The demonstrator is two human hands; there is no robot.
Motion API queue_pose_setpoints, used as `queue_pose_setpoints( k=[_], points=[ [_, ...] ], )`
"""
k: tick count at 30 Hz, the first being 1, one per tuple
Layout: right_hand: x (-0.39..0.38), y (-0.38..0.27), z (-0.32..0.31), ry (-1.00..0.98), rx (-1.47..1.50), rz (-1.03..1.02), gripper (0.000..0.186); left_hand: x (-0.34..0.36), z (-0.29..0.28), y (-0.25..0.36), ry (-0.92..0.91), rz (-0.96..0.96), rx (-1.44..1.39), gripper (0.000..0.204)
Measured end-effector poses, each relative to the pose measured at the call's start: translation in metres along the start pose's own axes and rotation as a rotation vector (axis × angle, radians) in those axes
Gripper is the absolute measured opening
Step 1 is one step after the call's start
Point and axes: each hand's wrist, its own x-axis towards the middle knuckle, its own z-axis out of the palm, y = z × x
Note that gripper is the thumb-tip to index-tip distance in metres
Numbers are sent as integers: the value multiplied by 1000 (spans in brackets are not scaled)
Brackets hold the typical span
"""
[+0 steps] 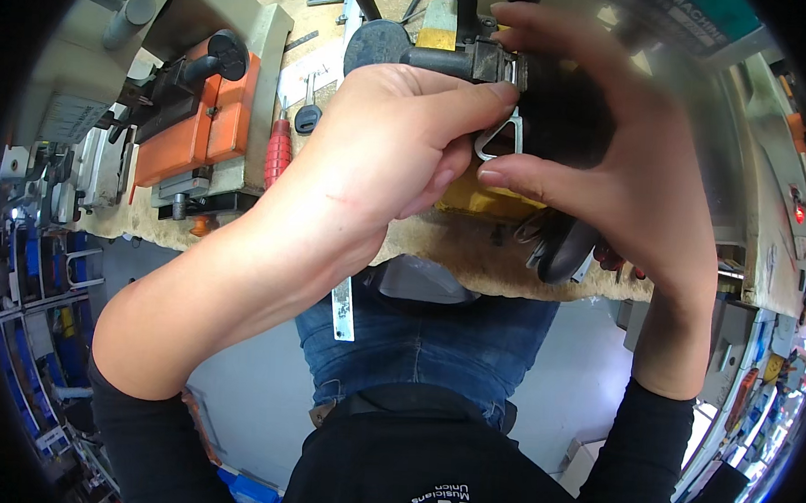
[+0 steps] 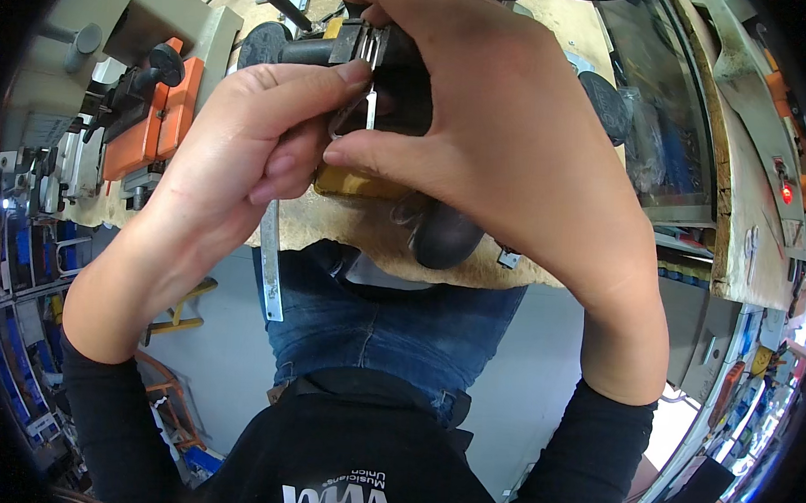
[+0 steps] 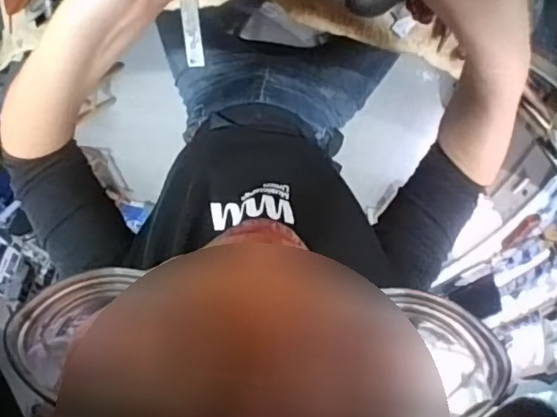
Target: The person uses a key cutting machine to duplicate keys. They secure a key in the machine's vise, align it with the cutting wheel, and operate the lever to cut the key profile. The person repeats this process for multiple keys, adjusting the machine and handling the keys between cuts.
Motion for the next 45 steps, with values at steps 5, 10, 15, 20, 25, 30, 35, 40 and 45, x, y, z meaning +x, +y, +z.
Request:
queue_pose_setpoints(
  k=[5, 10, 15, 20, 25, 30, 35, 40, 45],
  points=[
    [-1, -8, 8, 77, 52, -9, 74, 1, -6, -3, -70, 9, -23, 36],
    [-2, -1, -3, -9, 181, 139, 72, 2, -5, -2, -52, 6, -2, 36],
    [5, -7, -9, -73, -144, 80, 69, 3, -6, -3, -50, 34, 48, 36],
    [19, -35, -14, -139, -194, 212, 66, 4, -8, -5, -70, 33, -8, 36],
    [20, -33, -16, -150, -82, 256, 65, 3, -6, -3, -71, 9, -33, 36],
    [18, -27, -15, -156, -188, 218, 63, -2, -9, -3, -82, -52, -19, 35],
    [14, -24, -13, -122, -219, 188, 64, 0, -18, -10, -150, 1, -34, 33],
    [19, -27, -18, -164, -188, 166, 64, 4, -17, -10, -209, -7, -78, 33],
    [28, -41, -22, -231, -232, 263, 64, 5, -15, -9, -205, -20, -85, 32]
  ],
)
